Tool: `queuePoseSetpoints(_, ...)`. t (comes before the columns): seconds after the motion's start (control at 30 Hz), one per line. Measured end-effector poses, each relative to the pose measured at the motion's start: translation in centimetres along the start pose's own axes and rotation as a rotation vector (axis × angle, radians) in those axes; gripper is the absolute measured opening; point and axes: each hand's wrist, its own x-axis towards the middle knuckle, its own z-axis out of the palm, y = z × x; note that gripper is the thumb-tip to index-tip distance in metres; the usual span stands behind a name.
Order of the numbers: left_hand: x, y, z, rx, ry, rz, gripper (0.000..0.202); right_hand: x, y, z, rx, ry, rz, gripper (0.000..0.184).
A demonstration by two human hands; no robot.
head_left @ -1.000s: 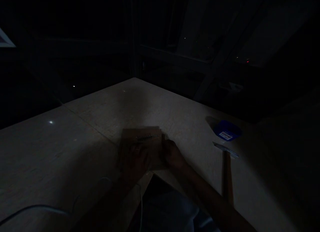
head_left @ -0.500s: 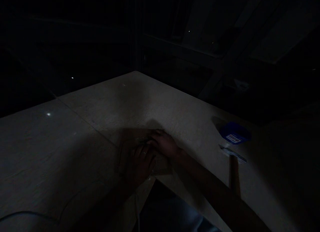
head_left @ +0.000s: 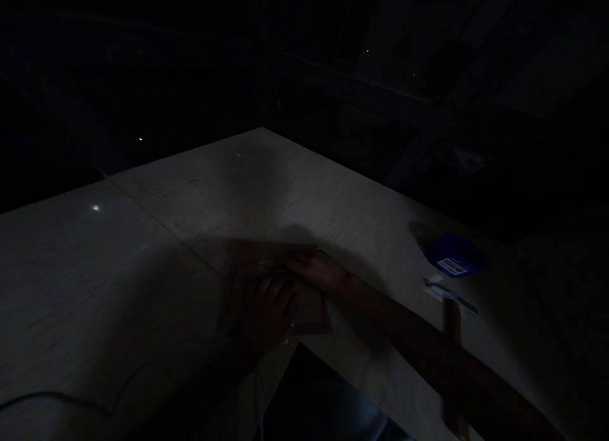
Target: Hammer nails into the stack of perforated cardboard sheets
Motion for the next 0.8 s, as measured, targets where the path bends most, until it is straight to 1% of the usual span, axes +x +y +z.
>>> queuePoseSetpoints(0.13, 0.1, 0.0, 0.0, -0.005, 0.007, 0.006, 0.026, -0.3, 0.4, -0.6, 0.068, 0.039, -0.032, 0.048)
queuePoseSetpoints(0.27, 0.2, 0.1, -0.2, -0.017, -0.01, -0.005, 0.025, -0.1, 0.8, -1.2, 0.103, -0.001, -0.05, 0.041)
queuePoseSetpoints(0.33, 0.3, 0.1, -0.3, -0.018, -0.029, -0.014, 0.026, 0.2, 0.8, -1.4, 0.124, -0.021, -0.021, 0.039)
queuePoseSetpoints(0.43, 0.2, 0.1, -0.3, -0.025, -0.055, -0.02, 0.026, 0.6, 0.5, -1.4, 0.136, -0.005, 0.121, 0.037)
queuePoseSetpoints(0.57, 0.2, 0.0, -0.3, -0.02, -0.056, -0.016, 0.027, 1.1, -0.6, -1.0, 0.081, 0.056, 0.361, 0.024)
queuePoseSetpoints(0.63, 0.2, 0.1, -0.3, -0.014, -0.051, -0.015, 0.027, 1.3, -1.2, -0.8, 0.053, 0.066, 0.412, 0.02)
queuePoseSetpoints(0.7, 0.2, 0.1, -0.3, -0.007, -0.056, -0.025, 0.027, 1.3, -1.5, -0.5, 0.047, 0.05, 0.397, 0.023)
queuePoseSetpoints(0.8, 0.2, 0.2, -0.2, -0.004, -0.074, -0.038, 0.028, 1.3, -1.5, -0.6, 0.076, 0.017, 0.27, 0.031)
